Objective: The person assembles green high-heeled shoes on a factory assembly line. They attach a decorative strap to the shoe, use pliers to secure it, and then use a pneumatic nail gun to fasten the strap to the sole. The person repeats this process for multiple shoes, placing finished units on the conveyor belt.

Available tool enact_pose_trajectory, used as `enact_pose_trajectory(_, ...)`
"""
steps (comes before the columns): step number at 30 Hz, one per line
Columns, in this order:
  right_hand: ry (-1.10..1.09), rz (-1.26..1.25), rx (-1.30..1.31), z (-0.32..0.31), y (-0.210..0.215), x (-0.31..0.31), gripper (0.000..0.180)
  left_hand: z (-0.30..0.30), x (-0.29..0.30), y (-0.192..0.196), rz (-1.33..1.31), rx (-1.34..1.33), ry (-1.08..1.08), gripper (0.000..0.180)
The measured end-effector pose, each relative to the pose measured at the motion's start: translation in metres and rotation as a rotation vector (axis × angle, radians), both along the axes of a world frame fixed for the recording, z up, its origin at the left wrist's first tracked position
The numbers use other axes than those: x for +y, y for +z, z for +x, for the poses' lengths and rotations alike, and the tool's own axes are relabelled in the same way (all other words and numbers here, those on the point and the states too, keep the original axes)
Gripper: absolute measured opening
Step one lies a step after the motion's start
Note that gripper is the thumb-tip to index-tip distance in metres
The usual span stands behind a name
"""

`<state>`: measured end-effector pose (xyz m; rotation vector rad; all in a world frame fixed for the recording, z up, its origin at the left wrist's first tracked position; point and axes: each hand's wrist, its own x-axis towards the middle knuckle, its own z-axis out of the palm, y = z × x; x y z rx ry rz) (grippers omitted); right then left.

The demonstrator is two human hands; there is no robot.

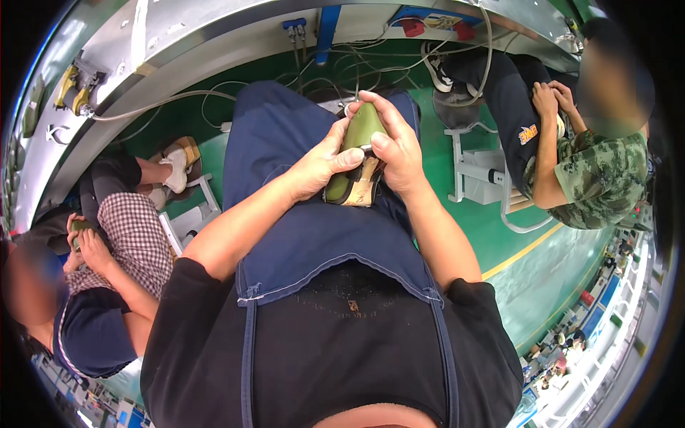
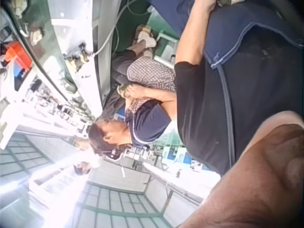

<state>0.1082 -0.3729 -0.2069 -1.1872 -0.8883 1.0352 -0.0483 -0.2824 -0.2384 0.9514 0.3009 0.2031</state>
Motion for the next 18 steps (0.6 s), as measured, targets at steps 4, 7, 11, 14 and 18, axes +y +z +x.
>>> enact_pose_trajectory(4, -0.036, 0.004, 0.019, 0.001, -0.008, -0.004, 0.064, 0.002, -0.010, -0.003, 0.111, 0.029, 0.057, 0.107)
enact_pose_trajectory(7, -0.064, -0.030, -0.031, 0.004, -0.011, -0.003, 0.050, 0.007, -0.019, -0.013, 0.227, 0.044, 0.126, 0.098)
enact_pose_trajectory(11, -0.091, -0.045, -0.030, 0.005, -0.012, 0.002, 0.050, 0.012, -0.018, -0.023, 0.345, 0.056, 0.141, 0.091)
enact_pose_trajectory(14, -0.098, -0.010, 0.017, 0.000, -0.012, -0.002, 0.064, 0.011, -0.015, -0.018, 0.276, 0.030, 0.096, 0.097)
enact_pose_trajectory(18, -0.046, 0.058, -0.012, -0.008, -0.011, -0.001, 0.092, 0.002, -0.012, -0.013, 0.245, 0.028, 0.063, 0.118)
